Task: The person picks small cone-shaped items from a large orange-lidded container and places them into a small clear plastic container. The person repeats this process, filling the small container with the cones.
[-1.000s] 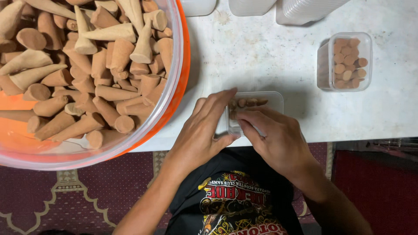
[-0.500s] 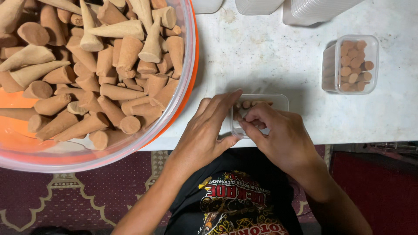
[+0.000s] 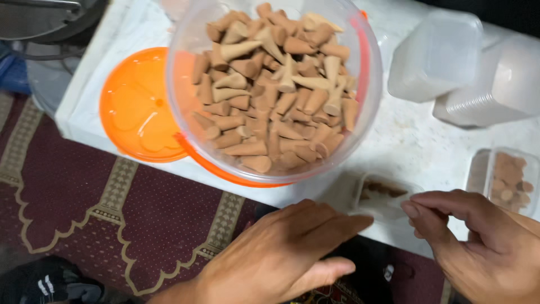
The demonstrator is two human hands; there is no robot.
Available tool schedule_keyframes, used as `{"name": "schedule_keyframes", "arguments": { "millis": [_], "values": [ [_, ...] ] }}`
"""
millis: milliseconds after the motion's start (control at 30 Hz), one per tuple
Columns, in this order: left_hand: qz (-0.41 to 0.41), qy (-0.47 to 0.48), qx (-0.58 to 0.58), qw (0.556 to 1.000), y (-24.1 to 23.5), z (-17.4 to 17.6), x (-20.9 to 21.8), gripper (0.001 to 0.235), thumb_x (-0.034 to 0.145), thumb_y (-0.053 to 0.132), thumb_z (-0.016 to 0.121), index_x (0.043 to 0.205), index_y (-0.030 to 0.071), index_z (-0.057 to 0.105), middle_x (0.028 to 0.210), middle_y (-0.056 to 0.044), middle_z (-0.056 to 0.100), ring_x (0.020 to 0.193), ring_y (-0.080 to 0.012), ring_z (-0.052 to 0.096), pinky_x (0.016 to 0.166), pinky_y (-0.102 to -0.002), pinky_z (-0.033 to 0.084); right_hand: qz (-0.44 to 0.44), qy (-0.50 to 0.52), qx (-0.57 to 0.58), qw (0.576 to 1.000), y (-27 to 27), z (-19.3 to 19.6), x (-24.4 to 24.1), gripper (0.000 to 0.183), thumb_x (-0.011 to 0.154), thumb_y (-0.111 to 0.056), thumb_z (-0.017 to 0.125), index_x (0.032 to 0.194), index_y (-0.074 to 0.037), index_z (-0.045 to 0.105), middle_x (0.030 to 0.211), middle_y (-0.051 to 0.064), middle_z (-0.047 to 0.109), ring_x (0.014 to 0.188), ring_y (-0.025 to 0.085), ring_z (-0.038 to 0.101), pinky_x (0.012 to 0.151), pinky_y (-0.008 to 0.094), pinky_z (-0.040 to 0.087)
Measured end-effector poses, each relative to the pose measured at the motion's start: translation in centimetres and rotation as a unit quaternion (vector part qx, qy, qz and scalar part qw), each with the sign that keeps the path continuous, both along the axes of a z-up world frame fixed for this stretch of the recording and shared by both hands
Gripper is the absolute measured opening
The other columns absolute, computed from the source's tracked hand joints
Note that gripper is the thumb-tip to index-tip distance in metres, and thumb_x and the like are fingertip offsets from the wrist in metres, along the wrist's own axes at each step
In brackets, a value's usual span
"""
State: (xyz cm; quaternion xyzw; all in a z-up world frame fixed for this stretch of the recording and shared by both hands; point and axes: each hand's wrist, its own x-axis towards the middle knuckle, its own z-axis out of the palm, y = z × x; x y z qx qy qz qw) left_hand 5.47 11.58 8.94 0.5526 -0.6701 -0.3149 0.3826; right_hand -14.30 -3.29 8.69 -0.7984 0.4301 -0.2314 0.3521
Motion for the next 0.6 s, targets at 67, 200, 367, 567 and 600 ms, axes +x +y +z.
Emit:
{"name": "schedule_keyframes", "arguments": {
  "millis": [67,200,367,567,600],
  "values": [
    [0.046,-0.028,-0.050,0.997,1.6,2.4,1.4,0.041,0.107,0.030,0.048,0.138,0.004,0.054,0.119,-0.015,0.065,0.106,-0.0314,0.065,0.093,-0.043,0.052,0.025,0.010,-0.015,1.000,0.2,1.5,1.6,0.011,0.093,-0.009,0.074,0.097,0.001,0.075,0.073,0.009,0.072,0.067,0.014,0.069,0.070,0.022,0.052],
    [0.143,-0.094,-0.228,0.959,3.2,5.0,5.2,0.026,0.105,0.009,0.047,0.116,-0.009,0.062,0.110,-0.020,0.071,0.095,-0.0324,0.073,0.082,-0.043,0.059,0.254,-0.048,-0.242,0.935,-0.5,4.6,5.6,0.018,0.096,0.004,0.065,0.108,-0.005,0.074,0.096,0.008,0.074,0.074,0.014,0.069,0.073,0.028,0.054],
    [0.261,-0.171,-0.192,0.930,2.4,4.5,8.5,0.026,0.101,0.009,0.065,0.124,0.000,0.065,0.107,-0.011,0.075,0.087,-0.0230,0.064,0.082,-0.034,0.051,0.362,-0.060,-0.262,0.893,-1.9,5.8,11.5,0.014,0.091,-0.008,0.073,0.104,-0.001,0.074,0.091,0.007,0.076,0.080,0.020,0.071,0.079,0.033,0.054],
    [0.254,-0.122,-0.208,0.937,-1.4,2.6,10.3,0.029,0.108,0.005,0.050,0.137,0.005,0.056,0.108,-0.011,0.065,0.099,-0.0256,0.065,0.090,-0.037,0.051,0.441,0.187,-0.206,0.854,-3.0,5.6,16.0,0.020,0.100,-0.027,0.052,0.094,-0.022,0.071,0.085,-0.007,0.074,0.081,0.022,0.062,0.074,0.039,0.048],
    [0.285,-0.106,-0.211,0.929,-2.0,2.4,10.4,0.030,0.108,0.004,0.049,0.137,0.006,0.055,0.107,-0.009,0.067,0.100,-0.0225,0.066,0.090,-0.035,0.052,0.433,0.282,-0.188,0.835,-2.9,5.6,16.7,0.024,0.098,-0.026,0.049,0.081,-0.028,0.066,0.082,-0.009,0.072,0.082,0.023,0.059,0.075,0.041,0.047]
  ]
}}
